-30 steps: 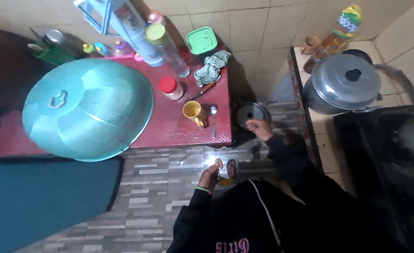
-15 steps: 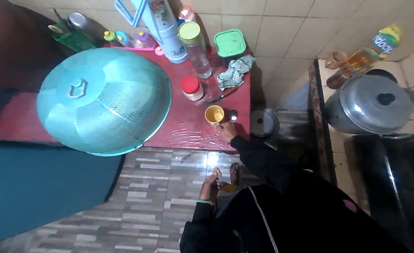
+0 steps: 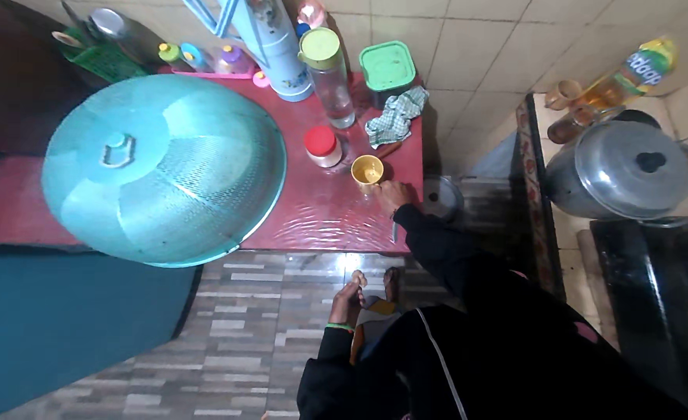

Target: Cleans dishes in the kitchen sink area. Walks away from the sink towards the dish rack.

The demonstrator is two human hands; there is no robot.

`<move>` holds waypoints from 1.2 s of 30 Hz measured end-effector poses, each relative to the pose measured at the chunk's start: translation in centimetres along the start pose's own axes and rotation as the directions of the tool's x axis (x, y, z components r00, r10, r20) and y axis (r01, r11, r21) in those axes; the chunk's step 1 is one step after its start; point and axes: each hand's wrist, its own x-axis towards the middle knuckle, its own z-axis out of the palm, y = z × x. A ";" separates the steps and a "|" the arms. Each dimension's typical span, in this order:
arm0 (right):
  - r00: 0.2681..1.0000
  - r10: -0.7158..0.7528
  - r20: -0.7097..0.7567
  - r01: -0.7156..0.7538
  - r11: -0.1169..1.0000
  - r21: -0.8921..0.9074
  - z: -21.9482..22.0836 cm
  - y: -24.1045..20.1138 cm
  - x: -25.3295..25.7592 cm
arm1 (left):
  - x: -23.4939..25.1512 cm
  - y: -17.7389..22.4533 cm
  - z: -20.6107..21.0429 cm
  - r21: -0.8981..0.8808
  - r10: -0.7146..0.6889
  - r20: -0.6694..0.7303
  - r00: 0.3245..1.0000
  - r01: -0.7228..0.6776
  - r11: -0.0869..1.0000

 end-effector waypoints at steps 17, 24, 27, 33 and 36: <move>0.993 0.087 -0.081 -0.078 0.991 0.104 2.7 7.1 0.3 | -1.1 1.5 0.6 0.084 0.062 0.075 0.995 -0.069 0.994; 0.987 0.149 -0.054 -0.146 0.988 0.045 4.6 7.7 -1.0 | -0.9 1.3 0.9 0.110 0.057 0.118 0.991 -0.070 0.992; 0.970 0.207 -0.125 -0.196 0.976 0.098 4.8 8.0 -1.0 | -1.0 1.0 0.5 0.109 0.051 0.104 0.993 -0.063 0.992; 0.908 0.343 -0.241 -0.269 0.917 0.293 4.8 9.8 -1.2 | -2.0 1.3 0.9 0.110 0.108 0.151 0.983 -0.125 0.986; 0.901 0.372 -0.223 -0.264 0.878 0.398 4.7 11.0 -1.4 | -2.8 2.1 2.0 0.119 0.158 0.202 0.967 -0.184 0.976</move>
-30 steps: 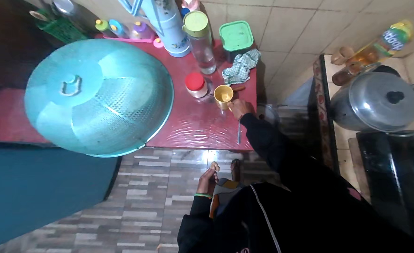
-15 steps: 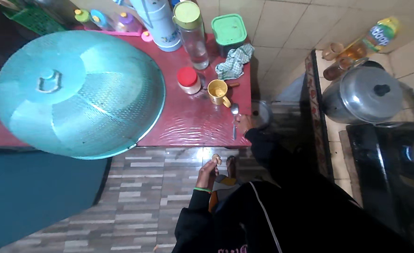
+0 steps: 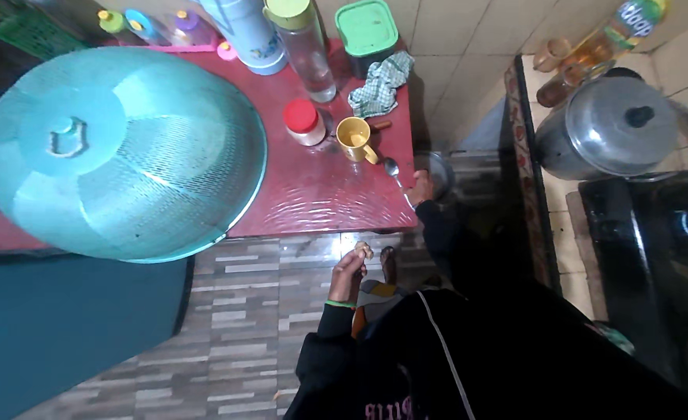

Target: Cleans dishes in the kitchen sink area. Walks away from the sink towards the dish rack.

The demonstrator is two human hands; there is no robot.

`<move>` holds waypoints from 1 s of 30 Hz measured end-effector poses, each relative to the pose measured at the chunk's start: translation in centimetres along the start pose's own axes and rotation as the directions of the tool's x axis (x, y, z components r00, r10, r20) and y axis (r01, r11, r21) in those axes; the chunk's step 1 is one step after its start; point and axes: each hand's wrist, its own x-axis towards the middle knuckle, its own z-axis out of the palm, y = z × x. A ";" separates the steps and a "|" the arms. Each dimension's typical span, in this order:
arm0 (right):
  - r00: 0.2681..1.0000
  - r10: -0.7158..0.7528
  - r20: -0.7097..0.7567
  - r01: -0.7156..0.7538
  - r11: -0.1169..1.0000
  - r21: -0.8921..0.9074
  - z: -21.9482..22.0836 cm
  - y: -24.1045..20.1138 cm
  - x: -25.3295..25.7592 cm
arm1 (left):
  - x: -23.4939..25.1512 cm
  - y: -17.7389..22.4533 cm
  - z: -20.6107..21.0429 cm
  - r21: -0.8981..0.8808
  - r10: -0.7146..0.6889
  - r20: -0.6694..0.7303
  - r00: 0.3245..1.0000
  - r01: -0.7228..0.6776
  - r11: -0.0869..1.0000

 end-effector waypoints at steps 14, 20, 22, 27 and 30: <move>0.943 -0.037 0.330 -0.137 0.862 0.488 -5.8 4.6 -1.4 | 0.1 2.4 5.8 -0.026 -0.028 0.231 0.972 0.035 0.999; 0.891 -0.305 0.335 -0.002 0.736 0.677 -10.9 8.8 -10.6 | 0.4 -0.3 10.4 0.208 -0.089 0.342 0.936 0.017 0.978; 0.889 -0.371 0.270 0.115 0.749 0.652 -12.1 11.1 -13.3 | 0.1 -2.1 12.4 0.292 -0.136 0.394 0.909 0.017 0.956; 0.951 -0.301 0.071 0.193 0.759 0.622 -13.8 18.3 -17.8 | -2.1 -6.5 17.2 0.492 -0.288 0.486 0.825 0.014 0.870; 0.996 -0.079 0.052 0.029 0.776 0.630 -15.7 21.6 -21.3 | -4.1 -9.5 19.8 0.602 -0.376 0.529 0.761 -0.025 0.798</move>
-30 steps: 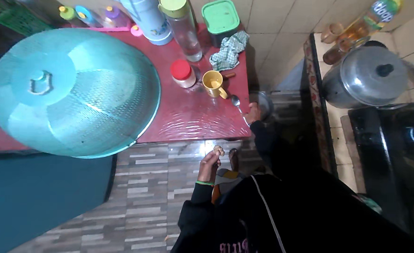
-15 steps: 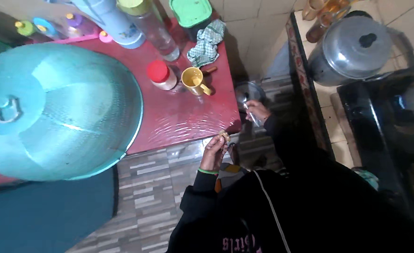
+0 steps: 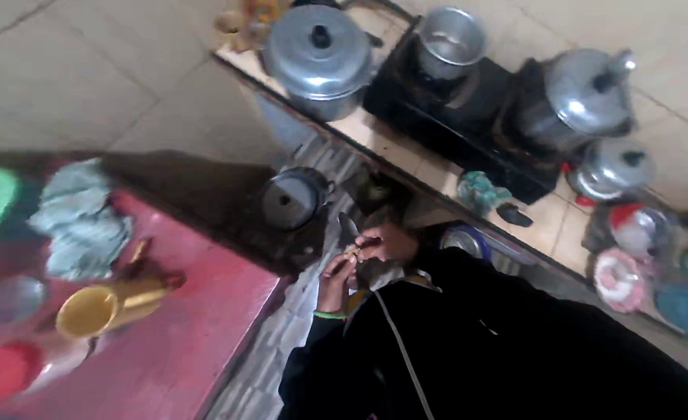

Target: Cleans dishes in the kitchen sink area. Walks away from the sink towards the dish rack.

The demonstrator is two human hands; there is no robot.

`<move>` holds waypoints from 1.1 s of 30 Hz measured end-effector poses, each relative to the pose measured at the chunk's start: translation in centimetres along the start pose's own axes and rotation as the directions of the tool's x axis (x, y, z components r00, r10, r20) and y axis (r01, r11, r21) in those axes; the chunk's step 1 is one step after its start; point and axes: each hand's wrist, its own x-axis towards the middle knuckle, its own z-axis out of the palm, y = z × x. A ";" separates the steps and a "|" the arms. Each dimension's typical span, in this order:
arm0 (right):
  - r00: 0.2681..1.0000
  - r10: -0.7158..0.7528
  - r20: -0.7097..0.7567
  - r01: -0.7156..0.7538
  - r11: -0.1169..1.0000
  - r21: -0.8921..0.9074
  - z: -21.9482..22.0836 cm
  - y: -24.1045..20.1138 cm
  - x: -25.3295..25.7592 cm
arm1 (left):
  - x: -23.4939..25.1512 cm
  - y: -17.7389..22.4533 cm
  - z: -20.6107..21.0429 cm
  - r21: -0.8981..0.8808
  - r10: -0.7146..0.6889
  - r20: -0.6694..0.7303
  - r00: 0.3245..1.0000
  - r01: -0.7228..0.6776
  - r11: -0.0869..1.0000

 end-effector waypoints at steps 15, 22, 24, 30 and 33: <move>0.228 0.603 -0.765 0.012 0.784 0.621 -20.0 27.1 -24.9 | -0.8 -8.2 18.9 0.110 -0.078 0.377 0.923 0.039 0.993; 0.117 0.710 -0.695 -0.097 0.704 0.703 -29.7 34.9 -27.3 | -3.6 -11.7 24.0 0.191 -0.130 0.257 0.958 0.081 0.978; 0.129 0.722 -0.680 -0.095 0.691 0.716 -31.0 36.2 -26.5 | -4.5 -12.1 25.1 0.207 -0.136 0.217 0.967 0.090 0.974; 0.182 0.690 -0.701 -0.211 0.724 0.657 -32.5 37.9 -25.1 | -5.7 -13.3 26.1 0.238 -0.097 0.178 0.979 0.052 0.970; 0.194 0.660 -0.726 -0.261 0.748 0.610 -32.7 38.4 -25.4 | -6.1 -13.9 26.2 0.237 -0.091 0.175 0.980 0.048 0.970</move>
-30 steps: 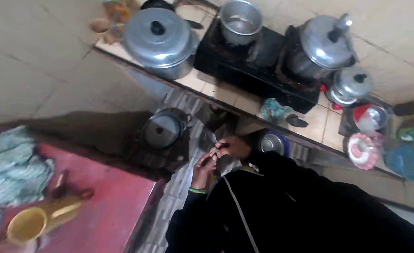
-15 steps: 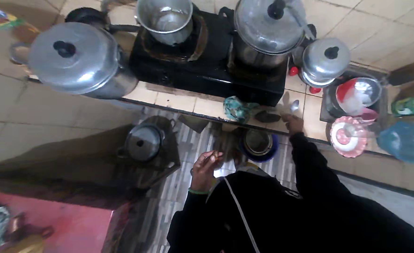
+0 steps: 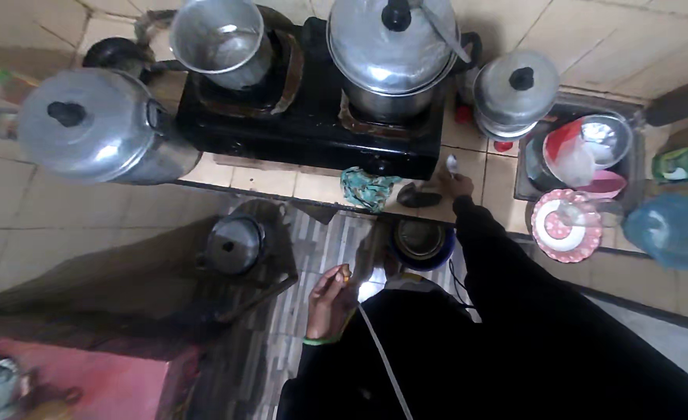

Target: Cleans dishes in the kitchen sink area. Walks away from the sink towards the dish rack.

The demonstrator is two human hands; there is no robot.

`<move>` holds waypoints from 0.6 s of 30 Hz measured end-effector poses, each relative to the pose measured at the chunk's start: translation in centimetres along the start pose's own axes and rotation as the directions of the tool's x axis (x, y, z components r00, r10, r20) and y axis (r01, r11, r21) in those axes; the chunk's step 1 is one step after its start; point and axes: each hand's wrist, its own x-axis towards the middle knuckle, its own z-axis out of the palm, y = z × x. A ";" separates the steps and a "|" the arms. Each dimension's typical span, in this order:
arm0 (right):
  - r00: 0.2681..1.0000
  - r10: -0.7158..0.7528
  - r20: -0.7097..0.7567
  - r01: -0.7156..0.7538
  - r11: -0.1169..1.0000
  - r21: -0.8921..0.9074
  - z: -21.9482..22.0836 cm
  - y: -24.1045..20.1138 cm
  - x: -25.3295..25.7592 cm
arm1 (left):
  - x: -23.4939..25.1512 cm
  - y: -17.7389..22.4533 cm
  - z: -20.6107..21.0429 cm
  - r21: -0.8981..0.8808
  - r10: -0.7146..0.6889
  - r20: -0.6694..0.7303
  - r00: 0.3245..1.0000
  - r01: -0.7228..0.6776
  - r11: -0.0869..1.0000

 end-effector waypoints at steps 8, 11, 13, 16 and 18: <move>0.999 0.027 0.020 -0.032 0.936 0.351 -3.6 3.8 -3.1 | -2.2 -1.3 -0.1 -0.080 0.017 -0.021 1.000 -0.019 0.997; 0.999 0.028 0.019 -0.033 0.898 0.438 -4.8 6.5 -5.3 | -3.2 -2.0 -0.9 -0.124 0.040 -0.012 0.999 -0.041 0.991; 0.999 0.032 0.008 -0.032 0.893 0.449 -5.3 8.3 -6.9 | -4.3 -2.6 -1.7 -0.152 0.066 0.002 0.998 -0.065 0.986; 0.998 0.060 -0.009 -0.048 0.866 0.498 -5.8 9.8 -9.9 | -6.5 -3.9 -3.3 -0.181 0.103 -0.015 0.995 -0.104 0.978; 0.998 0.062 0.009 -0.058 0.854 0.516 -6.1 10.9 -11.1 | -8.3 -5.5 -4.5 -0.193 0.129 -0.036 0.991 -0.134 0.972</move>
